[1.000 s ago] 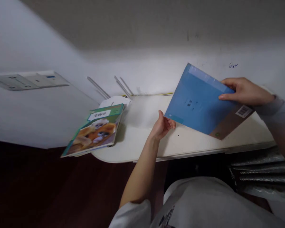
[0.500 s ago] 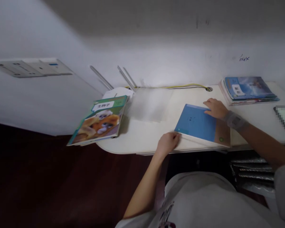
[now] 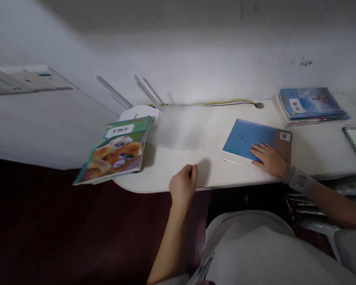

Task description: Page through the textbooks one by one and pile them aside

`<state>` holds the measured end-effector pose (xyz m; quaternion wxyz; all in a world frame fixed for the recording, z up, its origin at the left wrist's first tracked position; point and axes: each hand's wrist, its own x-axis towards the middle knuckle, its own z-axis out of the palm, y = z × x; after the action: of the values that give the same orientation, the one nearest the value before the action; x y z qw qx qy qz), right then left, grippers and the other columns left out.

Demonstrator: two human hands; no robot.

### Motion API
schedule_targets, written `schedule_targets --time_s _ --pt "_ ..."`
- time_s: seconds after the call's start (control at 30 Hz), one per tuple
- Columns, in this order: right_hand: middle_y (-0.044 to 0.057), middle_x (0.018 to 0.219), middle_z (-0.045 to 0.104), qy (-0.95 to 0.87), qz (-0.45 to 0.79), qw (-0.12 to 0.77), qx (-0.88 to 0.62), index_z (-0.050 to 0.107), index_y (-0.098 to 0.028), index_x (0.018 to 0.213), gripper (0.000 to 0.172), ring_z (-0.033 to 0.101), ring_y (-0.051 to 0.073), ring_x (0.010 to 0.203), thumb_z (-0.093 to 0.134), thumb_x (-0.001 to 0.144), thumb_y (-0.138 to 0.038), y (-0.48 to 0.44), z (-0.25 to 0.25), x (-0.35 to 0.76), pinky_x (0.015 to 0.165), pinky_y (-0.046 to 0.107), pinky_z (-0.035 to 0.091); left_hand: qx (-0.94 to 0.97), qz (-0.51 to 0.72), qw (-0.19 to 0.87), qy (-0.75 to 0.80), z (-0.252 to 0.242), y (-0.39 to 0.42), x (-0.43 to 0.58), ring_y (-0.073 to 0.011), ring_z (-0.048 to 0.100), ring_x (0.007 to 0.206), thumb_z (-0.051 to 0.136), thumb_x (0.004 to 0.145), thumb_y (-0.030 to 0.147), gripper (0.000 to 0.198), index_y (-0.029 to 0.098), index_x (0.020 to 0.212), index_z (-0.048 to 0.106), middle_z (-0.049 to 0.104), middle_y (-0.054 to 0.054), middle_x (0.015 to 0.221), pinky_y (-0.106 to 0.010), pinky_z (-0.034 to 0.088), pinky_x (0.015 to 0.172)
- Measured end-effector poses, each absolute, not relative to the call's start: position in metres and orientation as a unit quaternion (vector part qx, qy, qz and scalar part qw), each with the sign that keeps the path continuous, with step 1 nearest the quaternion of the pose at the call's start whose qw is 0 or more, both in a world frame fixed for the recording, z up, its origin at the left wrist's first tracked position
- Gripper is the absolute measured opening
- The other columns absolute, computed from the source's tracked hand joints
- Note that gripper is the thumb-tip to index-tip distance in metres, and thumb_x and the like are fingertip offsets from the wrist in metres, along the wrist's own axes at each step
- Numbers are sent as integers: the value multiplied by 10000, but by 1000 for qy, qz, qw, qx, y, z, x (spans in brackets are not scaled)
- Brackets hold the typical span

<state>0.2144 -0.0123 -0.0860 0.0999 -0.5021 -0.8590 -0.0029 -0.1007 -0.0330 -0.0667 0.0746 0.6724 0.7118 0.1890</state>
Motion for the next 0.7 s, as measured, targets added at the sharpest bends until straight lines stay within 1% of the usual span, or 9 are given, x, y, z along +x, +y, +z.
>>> schedule_targets --time_s 0.03,0.1,0.17,0.23,0.33,0.47,0.6,0.7 --pt "161 1379 511 -863 2 101 -495 547 -125 1292 445 446 325 1279 512 898 -328 -10 -85 217 1033 502 376 707 230 61 666 -69 -33 -96 -172 625 664 414 921 357 317 196 798 658 691 -51 728 -261 437 612" --pt "173 1372 514 -872 2 100 -479 550 -98 1280 457 449 322 1278 522 892 -337 -9 -83 221 1040 483 379 804 287 43 519 -76 -31 -73 -184 661 847 411 940 307 292 181 917 674 716 -78 909 -285 506 743" --pt "185 1346 532 -878 -8 98 -468 562 -86 1257 461 467 321 1257 536 885 -357 -10 -82 222 1032 472 389 887 289 29 359 -85 -29 -40 -198 630 1052 412 953 273 285 173 1037 666 697 -96 1086 -331 511 889" --pt "199 1323 544 -878 -20 100 -468 564 -78 1244 473 481 316 1239 553 877 -376 -14 -80 222 1022 466 396 920 270 9 282 -95 -27 -9 -217 610 1117 451 947 303 292 143 1080 655 678 -115 1147 -361 499 953" --pt "194 1307 557 -869 -43 101 -483 565 -95 1237 439 487 306 1226 545 886 -358 -19 -78 222 1011 473 389 922 258 -24 289 -106 -30 15 -247 624 1101 499 923 367 347 96 1077 652 671 -158 1151 -370 513 948" --pt "161 1299 577 -849 -58 97 -516 584 -127 1213 394 493 304 1213 537 894 -354 -22 -79 220 999 467 384 911 267 -44 312 -109 -35 15 -235 642 1070 498 929 302 292 99 1068 656 679 -145 1139 -350 523 934" --pt "171 1324 556 -849 -25 97 -519 566 -115 1242 459 482 314 1235 569 870 -383 -18 -76 228 1001 473 394 908 271 -29 318 -103 -34 13 -222 647 1052 490 932 268 253 120 1047 660 689 -123 1117 -343 528 916" --pt "175 1340 538 -862 22 138 -487 533 -118 1282 533 496 294 1232 576 857 -437 -11 -62 249 1008 459 411 907 273 -14 321 -98 -30 17 -206 654 985 491 931 277 237 135 1016 659 706 -100 1034 -330 536 871"
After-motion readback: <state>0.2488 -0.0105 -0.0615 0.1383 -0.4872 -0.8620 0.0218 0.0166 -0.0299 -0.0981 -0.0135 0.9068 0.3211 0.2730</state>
